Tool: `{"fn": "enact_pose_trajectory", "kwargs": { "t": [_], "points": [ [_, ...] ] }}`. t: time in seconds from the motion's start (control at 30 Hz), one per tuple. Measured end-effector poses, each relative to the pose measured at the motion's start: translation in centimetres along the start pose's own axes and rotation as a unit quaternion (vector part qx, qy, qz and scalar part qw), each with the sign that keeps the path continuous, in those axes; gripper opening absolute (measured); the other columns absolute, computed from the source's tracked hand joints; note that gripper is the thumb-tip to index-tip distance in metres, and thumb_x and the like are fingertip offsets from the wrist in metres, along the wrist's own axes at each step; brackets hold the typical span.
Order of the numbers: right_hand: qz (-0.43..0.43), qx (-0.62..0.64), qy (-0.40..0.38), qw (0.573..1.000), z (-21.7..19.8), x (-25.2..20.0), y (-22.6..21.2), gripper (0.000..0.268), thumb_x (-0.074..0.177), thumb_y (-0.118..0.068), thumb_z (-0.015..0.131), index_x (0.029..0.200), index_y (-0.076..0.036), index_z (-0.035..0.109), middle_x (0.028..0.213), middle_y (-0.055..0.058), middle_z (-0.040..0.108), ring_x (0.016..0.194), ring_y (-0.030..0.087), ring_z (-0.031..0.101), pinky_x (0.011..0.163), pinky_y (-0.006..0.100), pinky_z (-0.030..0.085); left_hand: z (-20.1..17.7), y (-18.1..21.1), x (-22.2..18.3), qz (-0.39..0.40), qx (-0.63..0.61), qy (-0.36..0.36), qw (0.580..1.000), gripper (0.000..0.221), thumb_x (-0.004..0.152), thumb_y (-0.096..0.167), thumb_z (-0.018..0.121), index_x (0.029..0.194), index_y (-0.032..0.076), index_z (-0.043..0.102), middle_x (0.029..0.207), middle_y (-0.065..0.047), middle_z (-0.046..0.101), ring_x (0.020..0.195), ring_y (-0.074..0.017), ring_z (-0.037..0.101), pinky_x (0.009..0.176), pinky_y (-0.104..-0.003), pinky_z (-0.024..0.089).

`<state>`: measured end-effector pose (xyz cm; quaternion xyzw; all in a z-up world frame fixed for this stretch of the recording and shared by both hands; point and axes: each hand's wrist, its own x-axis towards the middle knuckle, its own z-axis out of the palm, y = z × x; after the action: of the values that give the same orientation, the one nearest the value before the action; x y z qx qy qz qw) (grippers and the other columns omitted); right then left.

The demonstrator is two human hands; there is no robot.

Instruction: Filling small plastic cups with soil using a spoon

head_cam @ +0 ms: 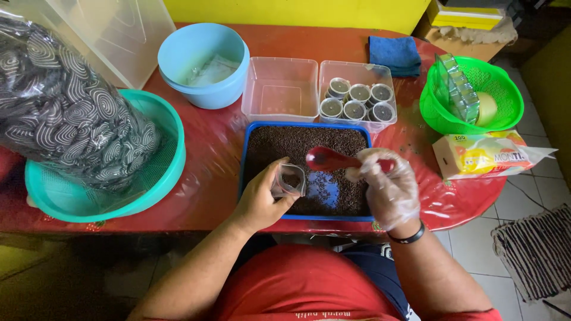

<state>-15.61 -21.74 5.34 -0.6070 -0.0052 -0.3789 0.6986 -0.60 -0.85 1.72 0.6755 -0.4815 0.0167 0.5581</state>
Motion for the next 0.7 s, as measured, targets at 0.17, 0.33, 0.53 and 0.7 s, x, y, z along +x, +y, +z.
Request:
{"fn": "enact_pose_trajectory", "kwargs": {
  "t": [0.17,0.33,0.53,0.7],
  "points": [
    [-0.074,0.017,-0.109,0.991,2.9,0.7,-0.9,0.015,0.088,0.007,0.054,0.097,0.008,0.066,0.081,0.027,0.069,0.071,0.035,0.070,0.078,0.047,0.061,-0.2,2.1,0.6,-0.029,-0.049,0.007,0.998,0.051,0.085,0.017,0.082,0.129,0.000,0.061,0.105,-0.021,0.073,0.101,-0.0412,0.072,0.087,-0.052,0.059],
    [-0.023,-0.087,0.035,0.995,-0.9,-1.4,1.8,0.008,0.096,0.000,0.062,0.102,0.005,0.065,0.092,0.020,0.071,0.084,0.024,0.073,0.085,0.038,0.061,0.2,-1.2,-0.8,-0.025,-0.014,-0.008,1.000,0.072,0.079,0.022,0.085,0.139,-0.002,0.052,0.109,-0.023,0.072,0.100,-0.0431,0.071,0.081,-0.052,0.061],
    [0.078,-0.195,-0.029,0.977,-3.1,-3.7,2.3,0.008,0.094,0.004,0.064,0.099,0.007,0.070,0.089,0.024,0.074,0.082,0.033,0.075,0.080,0.045,0.061,0.3,-1.4,-1.1,-0.032,-0.036,-0.011,0.999,0.068,0.084,0.016,0.081,0.141,-0.004,0.048,0.107,-0.024,0.071,0.093,-0.0435,0.073,0.073,-0.050,0.063],
    [0.105,-0.227,-0.111,0.962,-2.7,-3.9,1.8,0.011,0.093,0.005,0.062,0.097,0.005,0.073,0.081,0.021,0.074,0.076,0.031,0.076,0.074,0.044,0.061,0.1,-1.2,-0.8,-0.018,-0.020,-0.015,1.000,0.070,0.084,0.018,0.081,0.141,-0.005,0.047,0.107,-0.024,0.070,0.098,-0.0451,0.071,0.072,-0.050,0.064]
  ]
}}
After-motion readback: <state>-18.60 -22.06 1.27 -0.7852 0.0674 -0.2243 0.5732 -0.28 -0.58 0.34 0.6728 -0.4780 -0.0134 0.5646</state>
